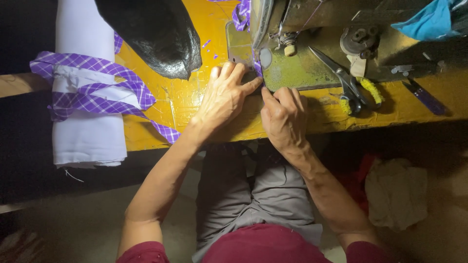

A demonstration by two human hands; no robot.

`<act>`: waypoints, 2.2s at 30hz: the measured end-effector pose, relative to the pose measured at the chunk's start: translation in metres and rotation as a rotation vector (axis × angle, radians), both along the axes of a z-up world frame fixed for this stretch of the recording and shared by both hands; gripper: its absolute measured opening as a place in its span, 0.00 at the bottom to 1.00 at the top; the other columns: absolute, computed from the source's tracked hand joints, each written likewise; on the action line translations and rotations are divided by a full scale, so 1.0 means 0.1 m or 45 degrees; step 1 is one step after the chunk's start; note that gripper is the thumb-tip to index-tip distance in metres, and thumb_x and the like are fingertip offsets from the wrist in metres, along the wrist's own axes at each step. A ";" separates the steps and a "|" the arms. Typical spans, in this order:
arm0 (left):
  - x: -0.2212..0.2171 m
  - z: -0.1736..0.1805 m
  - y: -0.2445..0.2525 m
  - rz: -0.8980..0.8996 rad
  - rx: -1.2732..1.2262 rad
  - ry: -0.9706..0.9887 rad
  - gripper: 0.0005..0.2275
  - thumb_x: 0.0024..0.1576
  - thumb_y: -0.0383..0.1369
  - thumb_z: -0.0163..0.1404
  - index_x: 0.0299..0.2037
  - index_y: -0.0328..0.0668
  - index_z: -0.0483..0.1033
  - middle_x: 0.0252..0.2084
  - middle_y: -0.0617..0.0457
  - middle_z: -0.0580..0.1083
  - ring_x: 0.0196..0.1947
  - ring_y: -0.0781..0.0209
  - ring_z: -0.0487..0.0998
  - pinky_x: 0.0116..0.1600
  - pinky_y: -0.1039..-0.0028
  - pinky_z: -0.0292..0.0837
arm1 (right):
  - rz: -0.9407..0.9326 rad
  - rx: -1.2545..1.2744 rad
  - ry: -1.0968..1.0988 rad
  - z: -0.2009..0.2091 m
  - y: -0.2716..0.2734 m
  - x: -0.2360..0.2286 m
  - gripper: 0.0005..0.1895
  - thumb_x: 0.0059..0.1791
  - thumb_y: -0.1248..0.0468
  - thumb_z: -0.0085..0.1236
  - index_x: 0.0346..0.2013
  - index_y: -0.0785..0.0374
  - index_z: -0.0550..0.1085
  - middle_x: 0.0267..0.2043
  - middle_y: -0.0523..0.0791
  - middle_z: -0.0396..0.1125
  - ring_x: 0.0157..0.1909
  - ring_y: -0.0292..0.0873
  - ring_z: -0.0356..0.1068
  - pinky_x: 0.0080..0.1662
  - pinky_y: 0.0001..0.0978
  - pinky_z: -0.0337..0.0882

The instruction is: Aligning and feeding thin checkered fabric strips through an industrial sewing machine to finish edges or join them.

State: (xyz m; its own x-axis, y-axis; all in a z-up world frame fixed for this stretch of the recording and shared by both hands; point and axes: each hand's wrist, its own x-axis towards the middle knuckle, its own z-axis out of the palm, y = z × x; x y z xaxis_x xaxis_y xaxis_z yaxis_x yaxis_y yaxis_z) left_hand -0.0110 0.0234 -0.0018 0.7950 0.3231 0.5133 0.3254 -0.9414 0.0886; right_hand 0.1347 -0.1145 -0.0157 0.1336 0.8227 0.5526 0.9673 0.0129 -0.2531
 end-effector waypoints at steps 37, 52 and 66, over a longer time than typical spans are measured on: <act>-0.03 -0.17 0.13 0.211 -0.081 -0.199 0.22 0.49 0.19 0.51 0.55 0.45 0.73 0.49 0.48 0.67 0.48 0.48 0.69 0.41 0.65 0.68 | 0.139 -0.022 -0.024 0.31 0.47 0.08 0.16 0.46 0.73 0.51 0.45 0.73 0.81 0.26 0.46 0.57 0.27 0.46 0.62 0.28 0.37 0.59; -0.03 -0.09 0.09 -0.020 -0.094 -0.268 0.14 0.48 0.20 0.52 0.40 0.50 0.78 0.42 0.52 0.67 0.42 0.52 0.67 0.38 0.65 0.63 | 0.115 -0.204 0.170 0.40 0.22 0.09 0.14 0.51 0.70 0.56 0.49 0.73 0.79 0.31 0.52 0.66 0.34 0.53 0.72 0.34 0.41 0.70; -0.01 -0.10 0.05 -0.101 -0.044 -0.173 0.13 0.53 0.25 0.52 0.44 0.56 0.82 0.41 0.53 0.68 0.42 0.53 0.68 0.42 0.65 0.61 | 0.018 -0.029 0.170 0.04 -0.04 0.08 0.13 0.48 0.72 0.59 0.47 0.66 0.82 0.28 0.45 0.64 0.34 0.46 0.72 0.37 0.35 0.73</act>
